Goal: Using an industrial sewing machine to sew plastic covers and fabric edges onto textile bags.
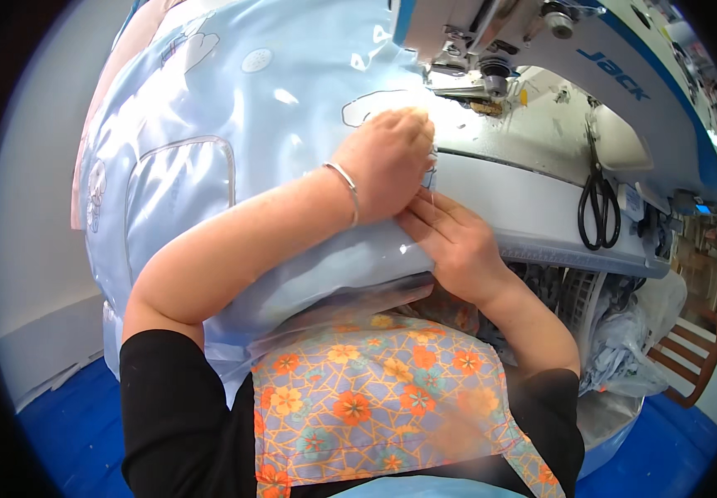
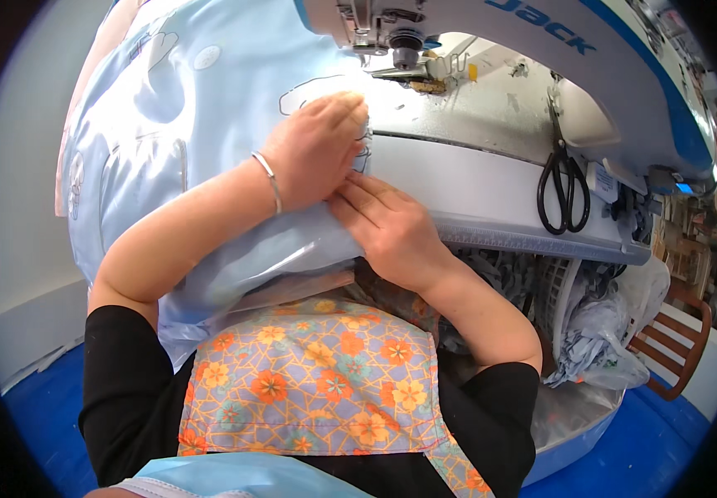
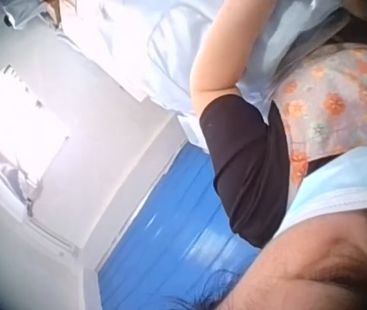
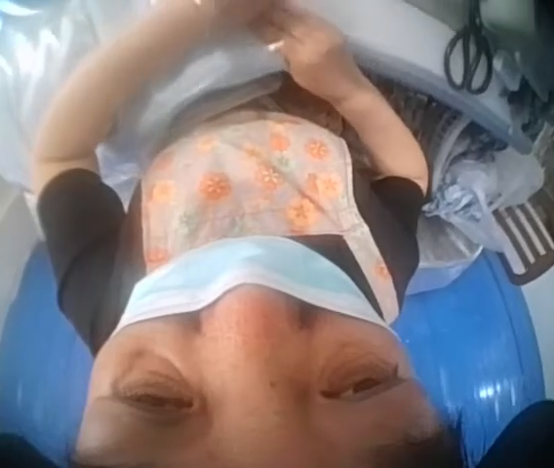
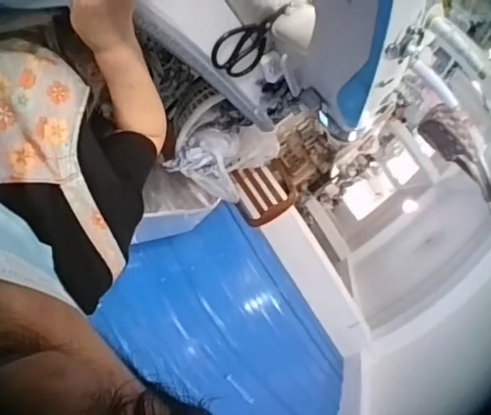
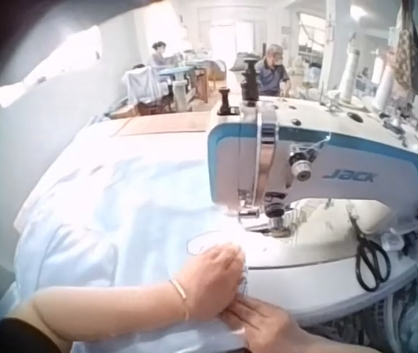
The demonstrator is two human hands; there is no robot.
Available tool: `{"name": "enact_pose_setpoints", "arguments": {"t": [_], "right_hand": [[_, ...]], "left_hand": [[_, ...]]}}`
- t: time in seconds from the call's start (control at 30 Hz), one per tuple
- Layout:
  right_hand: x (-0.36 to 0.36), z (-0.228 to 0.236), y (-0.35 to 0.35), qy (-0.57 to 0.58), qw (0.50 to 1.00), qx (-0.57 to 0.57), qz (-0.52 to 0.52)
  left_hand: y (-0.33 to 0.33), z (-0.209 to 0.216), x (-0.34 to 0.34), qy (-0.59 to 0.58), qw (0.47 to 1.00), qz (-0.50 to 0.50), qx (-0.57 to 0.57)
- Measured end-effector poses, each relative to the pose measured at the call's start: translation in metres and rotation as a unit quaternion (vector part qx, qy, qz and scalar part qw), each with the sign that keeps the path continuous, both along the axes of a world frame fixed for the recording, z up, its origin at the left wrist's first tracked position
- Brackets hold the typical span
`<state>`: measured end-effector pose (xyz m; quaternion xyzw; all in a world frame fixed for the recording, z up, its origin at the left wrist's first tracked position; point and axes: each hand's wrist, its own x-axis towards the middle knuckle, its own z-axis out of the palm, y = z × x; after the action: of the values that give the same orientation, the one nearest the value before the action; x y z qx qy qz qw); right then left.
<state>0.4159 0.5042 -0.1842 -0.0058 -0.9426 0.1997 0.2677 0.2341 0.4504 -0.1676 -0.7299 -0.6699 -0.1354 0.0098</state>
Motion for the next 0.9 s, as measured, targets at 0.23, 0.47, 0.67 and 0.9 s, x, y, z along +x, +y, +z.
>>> {"name": "enact_pose_setpoints", "arguments": {"t": [0.23,0.47,0.67,0.9], "right_hand": [[-0.003,0.003,-0.005,-0.019,1.000,-0.010,-0.014],[0.008,0.000,-0.002,0.002,1.000,0.018,0.023],[-0.002,0.005,0.006,0.010,0.999,-0.048,0.003],[-0.008,0.005,-0.020,0.009,0.999,-0.028,-0.044]], "left_hand": [[-0.009,-0.012,0.000,-0.043,0.998,0.012,0.042],[-0.010,-0.015,0.012,0.015,0.995,0.063,0.080],[0.003,-0.012,-0.005,-0.005,0.993,0.036,0.110],[0.004,-0.006,-0.021,-0.036,0.999,0.001,0.020]]}}
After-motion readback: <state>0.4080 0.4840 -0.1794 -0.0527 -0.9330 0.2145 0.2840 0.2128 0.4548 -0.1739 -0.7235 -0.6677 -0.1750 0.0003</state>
